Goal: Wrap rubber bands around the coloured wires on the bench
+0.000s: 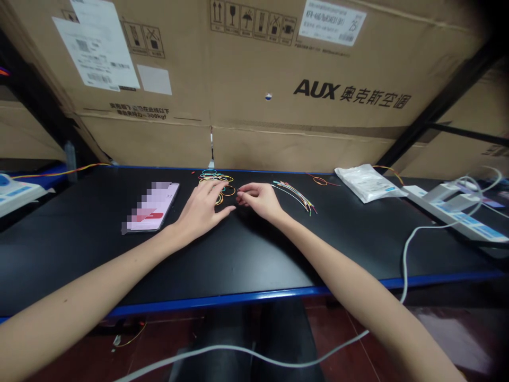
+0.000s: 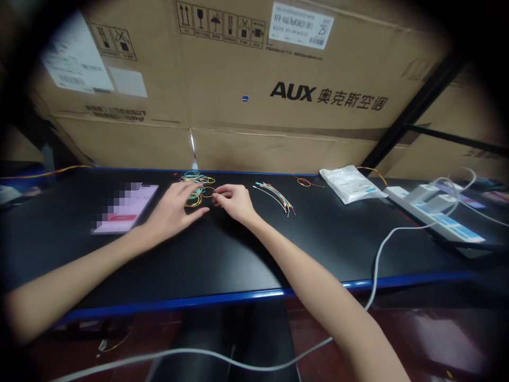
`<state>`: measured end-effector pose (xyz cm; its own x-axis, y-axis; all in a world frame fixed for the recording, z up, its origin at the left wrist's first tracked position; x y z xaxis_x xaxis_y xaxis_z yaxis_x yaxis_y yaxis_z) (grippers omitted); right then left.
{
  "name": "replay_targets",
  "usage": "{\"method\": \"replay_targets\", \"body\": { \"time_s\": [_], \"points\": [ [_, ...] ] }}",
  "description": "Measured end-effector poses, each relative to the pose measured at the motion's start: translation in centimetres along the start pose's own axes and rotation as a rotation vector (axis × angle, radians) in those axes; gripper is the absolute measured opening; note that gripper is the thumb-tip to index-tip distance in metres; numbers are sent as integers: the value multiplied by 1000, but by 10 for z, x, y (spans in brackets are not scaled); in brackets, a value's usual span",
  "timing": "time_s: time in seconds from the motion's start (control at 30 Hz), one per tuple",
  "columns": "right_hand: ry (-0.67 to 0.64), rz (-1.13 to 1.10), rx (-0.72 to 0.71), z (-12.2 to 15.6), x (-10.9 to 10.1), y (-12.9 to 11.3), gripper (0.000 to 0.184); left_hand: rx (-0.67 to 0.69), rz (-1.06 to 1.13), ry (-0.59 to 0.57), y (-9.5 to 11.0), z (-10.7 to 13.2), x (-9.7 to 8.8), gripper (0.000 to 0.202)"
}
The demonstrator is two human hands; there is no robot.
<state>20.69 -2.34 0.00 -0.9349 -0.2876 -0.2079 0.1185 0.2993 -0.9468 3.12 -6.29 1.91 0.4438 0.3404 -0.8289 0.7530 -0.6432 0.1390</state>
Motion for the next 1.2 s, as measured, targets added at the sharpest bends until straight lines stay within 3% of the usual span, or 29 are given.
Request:
{"method": "replay_targets", "body": {
  "time_s": [0.53,0.6,0.7,0.87,1.03,1.2],
  "points": [
    [-43,-38,33,4,10,-6,11,17,-75,-63,-1,-1,1,40],
    [-39,59,31,4,8,-5,15,10,-92,-63,-3,-2,0,40],
    [-19,386,-21,7,5,-7,19,-52,-108,-52,-15,-7,-3,41],
    [-81,839,-67,14,8,-9,21,-273,-95,-23,-54,-23,-6,47],
    [-139,1022,-94,17,15,-11,26,-357,-104,-178,-78,-39,-2,47],
    [-192,1056,-114,18,15,-13,26,-328,-215,-296,-71,-48,-4,48]
  ]
}}
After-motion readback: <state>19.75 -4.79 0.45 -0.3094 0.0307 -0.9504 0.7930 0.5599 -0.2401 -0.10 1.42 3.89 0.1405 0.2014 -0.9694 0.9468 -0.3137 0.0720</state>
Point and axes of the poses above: each hand's wrist, its own z-axis away from the middle knuckle, its own x-axis out of the palm, y = z × x, the point moved 3 cm from there along -z, towards the middle knuckle, and after that the axes turned 8 degrees about -y, right-handed, at the moved point
